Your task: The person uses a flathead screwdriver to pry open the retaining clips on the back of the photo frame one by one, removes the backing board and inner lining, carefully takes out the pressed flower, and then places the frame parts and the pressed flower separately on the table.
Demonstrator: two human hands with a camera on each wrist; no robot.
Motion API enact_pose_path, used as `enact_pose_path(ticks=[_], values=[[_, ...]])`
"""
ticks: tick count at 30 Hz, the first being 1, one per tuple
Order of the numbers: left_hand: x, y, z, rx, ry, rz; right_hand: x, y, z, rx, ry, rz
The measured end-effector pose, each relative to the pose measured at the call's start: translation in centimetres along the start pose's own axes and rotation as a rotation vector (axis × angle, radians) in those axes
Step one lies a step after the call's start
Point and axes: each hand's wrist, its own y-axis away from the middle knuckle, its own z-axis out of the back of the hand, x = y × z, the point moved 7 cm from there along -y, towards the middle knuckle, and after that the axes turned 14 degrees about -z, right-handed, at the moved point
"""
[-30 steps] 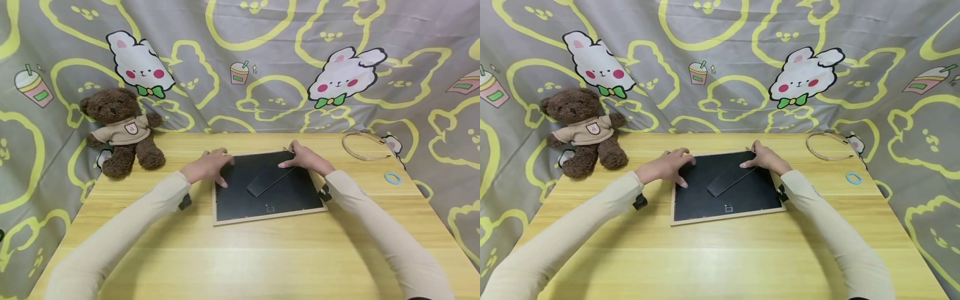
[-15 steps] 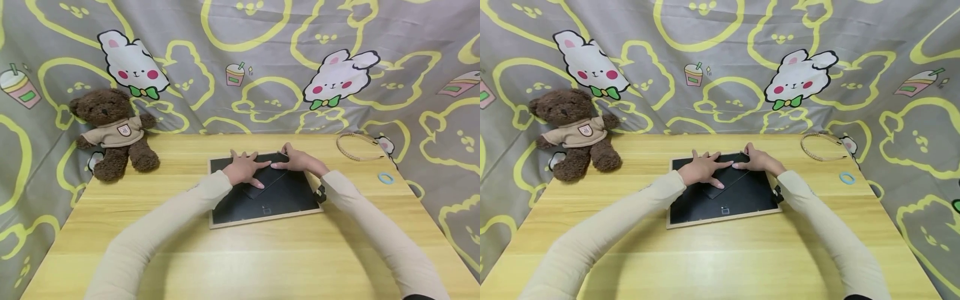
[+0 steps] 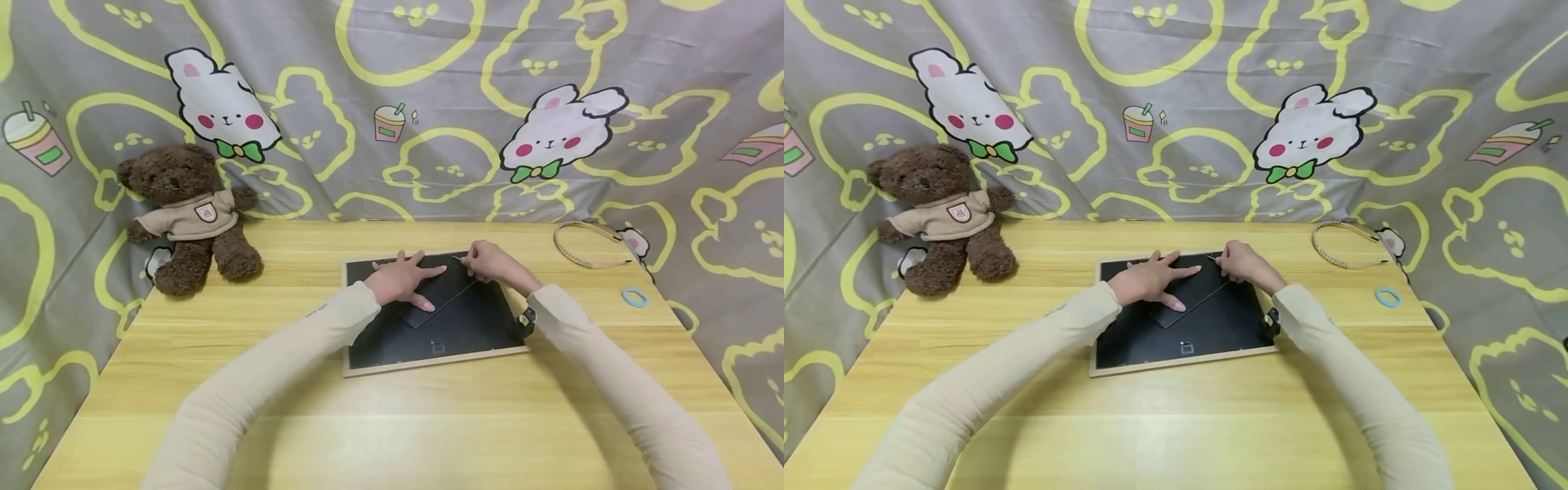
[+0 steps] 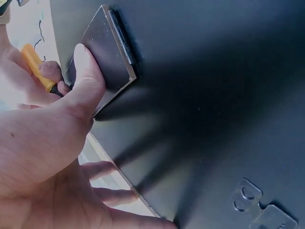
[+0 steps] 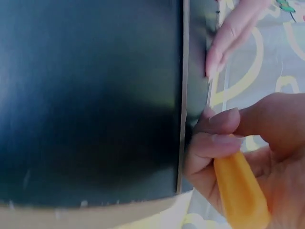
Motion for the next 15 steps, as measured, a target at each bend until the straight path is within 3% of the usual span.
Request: enact_pose_path(ticks=[6, 15], values=[[-0.08, 0.09, 0.02, -0.012, 0.014, -0.005, 0.88, 0.65, -0.52, -0.093, 0.081, -0.048], [-0.02, 0.05, -0.02, -0.001, 0.008, 0.002, 0.25, 0.17, -0.56, -0.112, -0.004, -0.031]])
